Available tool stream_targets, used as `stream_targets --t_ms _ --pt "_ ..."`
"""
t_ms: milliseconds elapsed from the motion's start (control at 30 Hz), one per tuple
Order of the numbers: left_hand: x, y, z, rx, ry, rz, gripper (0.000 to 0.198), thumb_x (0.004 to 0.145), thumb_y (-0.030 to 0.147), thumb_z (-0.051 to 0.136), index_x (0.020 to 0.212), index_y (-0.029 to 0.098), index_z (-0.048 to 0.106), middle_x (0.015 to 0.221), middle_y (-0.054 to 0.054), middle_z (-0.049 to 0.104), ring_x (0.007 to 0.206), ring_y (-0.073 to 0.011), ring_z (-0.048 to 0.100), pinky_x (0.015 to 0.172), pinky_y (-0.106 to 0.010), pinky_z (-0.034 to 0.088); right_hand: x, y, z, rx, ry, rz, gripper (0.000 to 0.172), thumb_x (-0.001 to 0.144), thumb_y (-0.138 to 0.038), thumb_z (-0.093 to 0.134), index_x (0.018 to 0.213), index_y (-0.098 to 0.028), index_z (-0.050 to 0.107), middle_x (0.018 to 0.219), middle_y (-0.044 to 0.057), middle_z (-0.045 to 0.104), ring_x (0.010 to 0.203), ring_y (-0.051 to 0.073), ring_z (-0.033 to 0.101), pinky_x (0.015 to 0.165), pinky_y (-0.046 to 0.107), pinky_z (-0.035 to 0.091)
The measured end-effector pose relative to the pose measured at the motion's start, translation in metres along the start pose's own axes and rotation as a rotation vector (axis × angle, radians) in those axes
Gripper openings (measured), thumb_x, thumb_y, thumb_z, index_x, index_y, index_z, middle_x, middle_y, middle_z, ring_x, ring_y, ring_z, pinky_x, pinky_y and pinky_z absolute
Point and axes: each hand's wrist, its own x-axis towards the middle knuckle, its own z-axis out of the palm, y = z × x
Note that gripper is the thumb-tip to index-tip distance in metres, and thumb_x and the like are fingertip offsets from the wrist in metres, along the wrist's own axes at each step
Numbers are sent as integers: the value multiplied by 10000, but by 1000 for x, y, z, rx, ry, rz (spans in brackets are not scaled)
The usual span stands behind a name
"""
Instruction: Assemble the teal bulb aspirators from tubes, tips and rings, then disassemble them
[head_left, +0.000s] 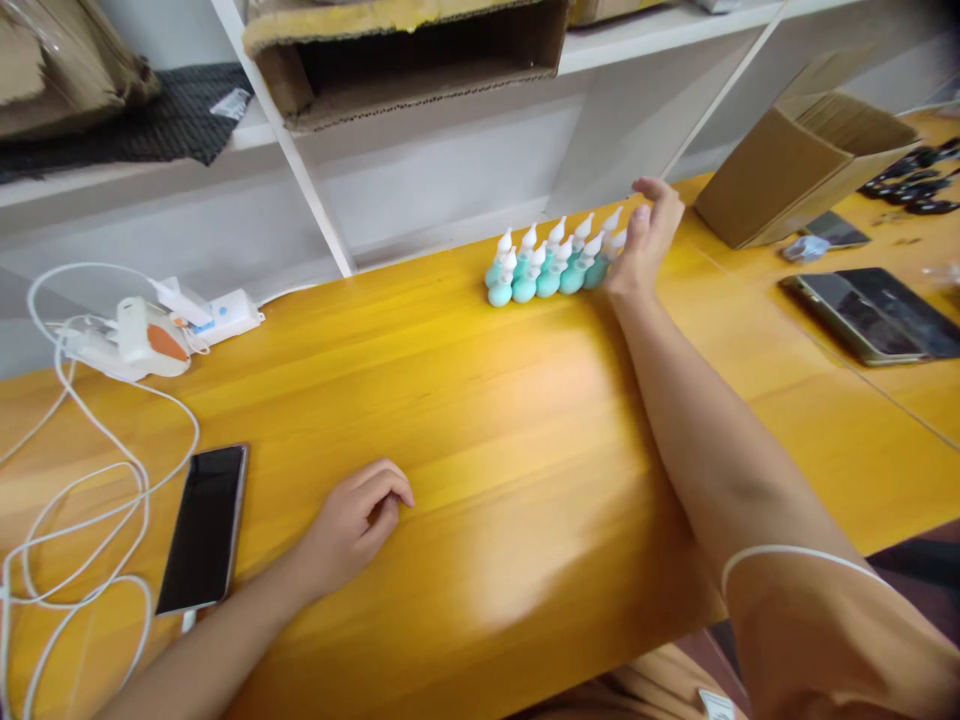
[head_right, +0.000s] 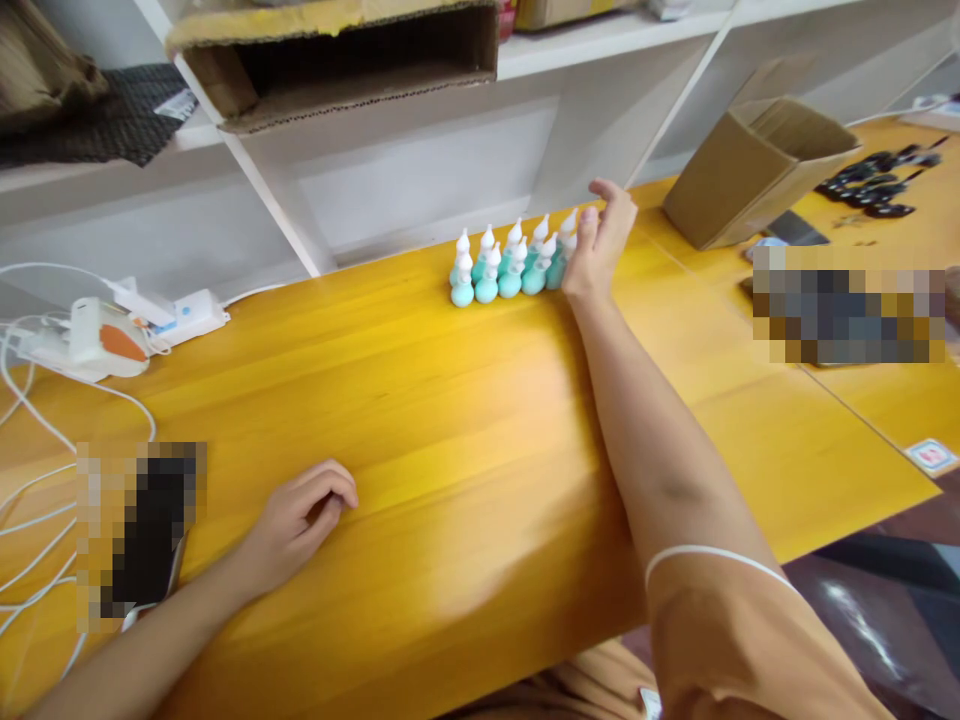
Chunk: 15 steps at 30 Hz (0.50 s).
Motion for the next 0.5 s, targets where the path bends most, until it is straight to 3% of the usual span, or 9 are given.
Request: stream_targets --t_ms 67,300,400,500 --pt "0 0 0 -1 -3 7 240 1055 60 462 1004 224 631 964 -14 667 865 -134 640 801 -250 496 -4 -1 -3 4 129 40 965 1025 -881 30 1519 -220 530 1555 209 507 1346 284 314 1114 463 240" --pt "0 0 0 3 -6 12 234 1062 67 460 1003 221 626 967 -18 665 876 -138 641 809 -255 497 -6 -3 -2 26 40 -63 599 1113 -729 293 1244 -272 657 1581 169 512 1450 240 225 1192 503 174" --pt "0 0 0 0 -19 4 228 1066 70 464 1011 222 626 978 -19 667 884 -139 640 817 -259 498 -6 -6 -4 -7 36 -80 703 1114 -749 187 1396 -279 628 1612 162 518 1500 234 233 1207 532 196" --pt "0 -1 0 -8 -16 8 230 1069 74 461 1011 222 626 978 -21 667 885 -140 639 818 -262 499 4 -24 -18 -150 187 -101 840 1096 -748 21 1620 -305 506 1699 140 461 1545 265 324 1206 572 266"
